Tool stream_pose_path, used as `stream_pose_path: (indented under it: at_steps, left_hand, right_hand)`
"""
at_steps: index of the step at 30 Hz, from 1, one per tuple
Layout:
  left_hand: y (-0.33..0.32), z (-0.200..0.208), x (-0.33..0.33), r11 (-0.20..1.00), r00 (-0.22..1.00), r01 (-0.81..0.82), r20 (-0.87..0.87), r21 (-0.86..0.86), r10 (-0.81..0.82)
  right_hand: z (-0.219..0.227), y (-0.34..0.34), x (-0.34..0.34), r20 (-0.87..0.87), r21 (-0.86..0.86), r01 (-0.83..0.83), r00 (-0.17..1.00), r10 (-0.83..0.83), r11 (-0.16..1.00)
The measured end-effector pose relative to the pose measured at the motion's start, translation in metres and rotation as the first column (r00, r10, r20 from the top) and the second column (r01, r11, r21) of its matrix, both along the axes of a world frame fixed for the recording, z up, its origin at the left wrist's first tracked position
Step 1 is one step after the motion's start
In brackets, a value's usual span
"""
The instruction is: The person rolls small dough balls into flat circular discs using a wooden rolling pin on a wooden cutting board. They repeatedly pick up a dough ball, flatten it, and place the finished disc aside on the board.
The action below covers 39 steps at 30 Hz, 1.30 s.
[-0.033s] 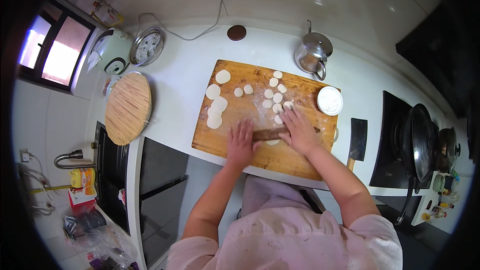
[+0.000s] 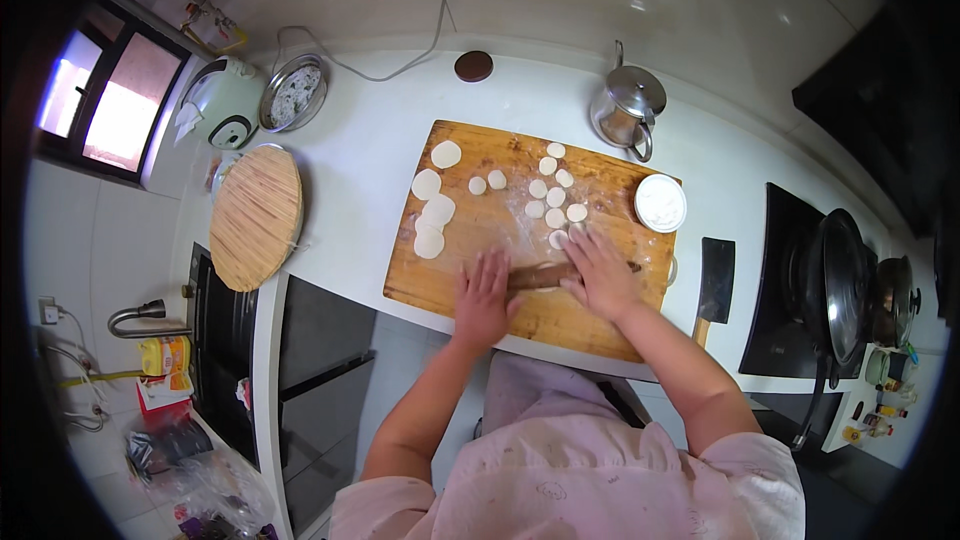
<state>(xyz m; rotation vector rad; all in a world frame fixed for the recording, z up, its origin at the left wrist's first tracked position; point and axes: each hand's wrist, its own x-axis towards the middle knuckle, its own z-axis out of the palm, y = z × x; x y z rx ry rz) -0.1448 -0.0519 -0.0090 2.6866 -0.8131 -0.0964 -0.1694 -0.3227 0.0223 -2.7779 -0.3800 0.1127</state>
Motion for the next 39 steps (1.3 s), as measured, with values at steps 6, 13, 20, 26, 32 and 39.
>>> stream_pose_path:
  at_steps: [6, 13, 20, 26, 32, 39]
  left_hand:
    - [-0.011, 0.000, 0.021, 0.999, 0.999, -0.031, -0.024, -0.022, 0.030]
    - [-0.021, 0.015, 0.042, 1.000, 0.998, 0.004, -0.059, -0.003, -0.005]
    - [-0.047, 0.035, 0.048, 0.991, 0.952, -0.099, -0.300, -0.088, 0.068]
    - [-0.070, 0.008, 0.058, 0.984, 0.955, -0.149, -0.271, -0.098, 0.118]
    - [-0.069, 0.002, 0.057, 0.922, 0.835, -0.309, -0.530, -0.234, 0.145]
    - [-0.062, 0.002, 0.045, 0.969, 0.968, -0.134, -0.236, -0.209, 0.083]
  right_hand:
    - [-0.003, 0.000, 0.018, 0.071, 0.015, 0.061, 0.996, -0.062, 0.998]
    - [-0.008, 0.000, 0.010, 0.125, 0.074, 0.174, 0.975, -0.182, 0.982]
    - [-0.013, 0.009, -0.056, 0.143, 0.180, 0.077, 0.984, -0.104, 0.981]
    - [-0.016, 0.009, -0.060, 0.141, 0.195, 0.108, 0.981, -0.137, 0.975]
    - [-0.018, 0.009, -0.068, 0.122, 0.197, 0.130, 0.980, -0.156, 0.972]
    - [-0.020, 0.009, -0.068, 0.133, 0.221, 0.123, 0.979, -0.155, 0.967]
